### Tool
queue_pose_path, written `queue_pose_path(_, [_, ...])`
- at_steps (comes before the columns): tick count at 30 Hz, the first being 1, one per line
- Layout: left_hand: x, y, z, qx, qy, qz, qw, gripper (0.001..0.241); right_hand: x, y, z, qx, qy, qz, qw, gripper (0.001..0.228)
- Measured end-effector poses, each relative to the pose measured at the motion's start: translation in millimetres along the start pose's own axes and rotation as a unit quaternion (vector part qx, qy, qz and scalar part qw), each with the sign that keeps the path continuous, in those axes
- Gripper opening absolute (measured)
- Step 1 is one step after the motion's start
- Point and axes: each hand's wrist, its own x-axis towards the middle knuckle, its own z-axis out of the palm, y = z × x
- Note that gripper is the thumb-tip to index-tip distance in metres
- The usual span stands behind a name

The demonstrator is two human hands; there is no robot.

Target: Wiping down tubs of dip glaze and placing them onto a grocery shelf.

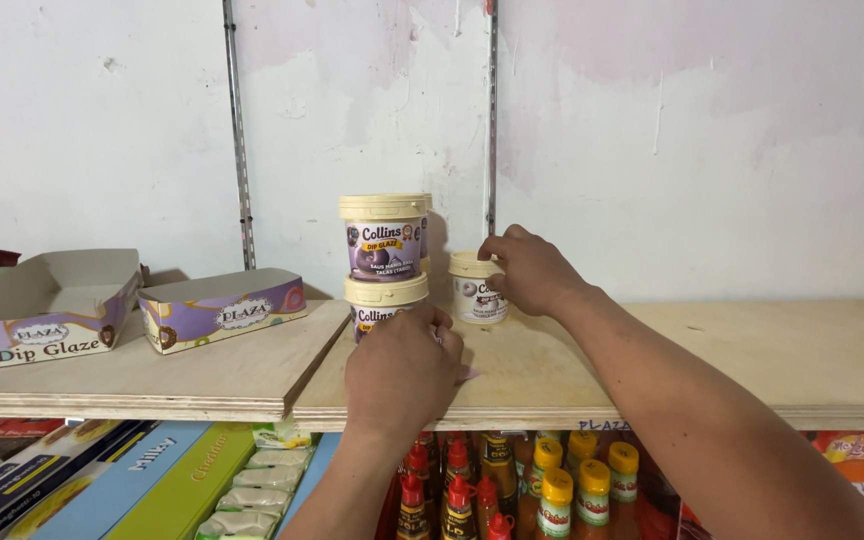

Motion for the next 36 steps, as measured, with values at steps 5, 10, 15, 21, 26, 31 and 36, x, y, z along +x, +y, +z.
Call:
queue_pose_path(5, [0.7,0.2,0.1,0.003,-0.004,0.003,1.000,0.024,-0.4,-0.2,-0.4,0.006,0.005,-0.004,1.000,0.036])
queue_pose_path(10, [0.3,0.0,0.6,0.010,-0.007,0.005,1.000,0.024,0.4,1.6,0.5,0.009,0.003,-0.006,1.000,0.036])
queue_pose_path(15, [0.2,0.4,0.3,0.006,0.000,-0.001,1.000,0.025,3.6,4.9,-2.2,0.024,-0.008,-0.008,1.000,0.043])
queue_pose_path(21, [0.6,0.2,0.9,-0.001,0.000,-0.006,1.000,0.026,-4.0,8.3,-14.1,0.024,-0.046,0.077,0.996,0.060])
queue_pose_path(26, [0.7,0.7,0.4,-0.002,-0.012,-0.008,1.000,0.025,-3.6,11.0,-9.0,0.053,-0.045,0.074,0.995,0.044])
queue_pose_path(31, [0.3,1.2,-0.2,-0.009,-0.008,-0.007,1.000,0.025,-0.3,11.4,-6.1,0.069,-0.039,0.088,0.993,0.037])
queue_pose_path(36, [0.4,-0.8,2.2,-0.007,0.010,0.000,1.000,0.024,0.5,14.2,-4.2,0.060,-0.024,0.063,0.996,0.037])
